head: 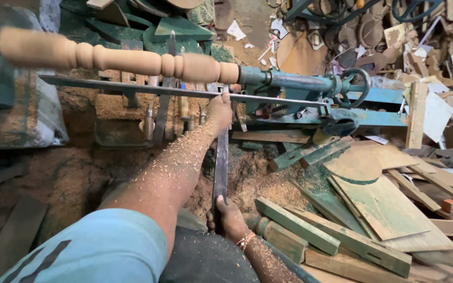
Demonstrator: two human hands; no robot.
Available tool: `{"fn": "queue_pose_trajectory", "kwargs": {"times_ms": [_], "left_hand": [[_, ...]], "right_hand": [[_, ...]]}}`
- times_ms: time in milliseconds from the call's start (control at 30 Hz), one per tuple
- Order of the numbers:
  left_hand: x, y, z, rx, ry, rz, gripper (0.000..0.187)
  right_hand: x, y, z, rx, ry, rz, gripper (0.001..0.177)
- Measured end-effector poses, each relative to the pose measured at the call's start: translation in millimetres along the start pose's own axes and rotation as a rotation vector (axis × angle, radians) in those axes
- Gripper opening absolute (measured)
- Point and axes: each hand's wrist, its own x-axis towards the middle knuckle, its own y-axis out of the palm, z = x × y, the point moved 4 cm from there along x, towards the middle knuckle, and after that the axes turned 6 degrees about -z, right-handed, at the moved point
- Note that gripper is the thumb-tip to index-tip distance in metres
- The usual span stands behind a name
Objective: The person shapes a wooden workpiece on a lathe using a chisel, periodically applying the tool to the rotating wood to carve details and checking progress with a handheld gauge.
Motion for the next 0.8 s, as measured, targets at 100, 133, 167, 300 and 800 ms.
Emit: {"fn": "queue_pose_trajectory", "kwargs": {"times_ms": [100,133,167,300,800], "left_hand": [[-1.3,-0.5,-4.7,-0.008,-0.022,-0.021,0.055],[-1.7,1.4,-4.0,-0.035,-0.059,-0.011,0.055],[-3.1,5.0,-2.3,-0.063,-0.099,0.001,0.055],[0.8,16.0,6.3,-0.055,-0.050,-0.078,0.060],[-6.1,17.0,-12.7,-0.085,-0.122,-0.142,0.059]], "right_hand": [[0.9,-7.7,8.3,-0.026,-0.010,0.024,0.033],[-1.2,-13.3,12.7,-0.040,-0.019,0.035,0.034],[-4.1,-18.6,17.0,-0.057,-0.044,0.048,0.035],[-11.3,-36.3,31.5,-0.143,-0.067,0.050,0.037],[-20.9,-79.0,73.8,-0.199,0.023,0.109,0.036]]}}
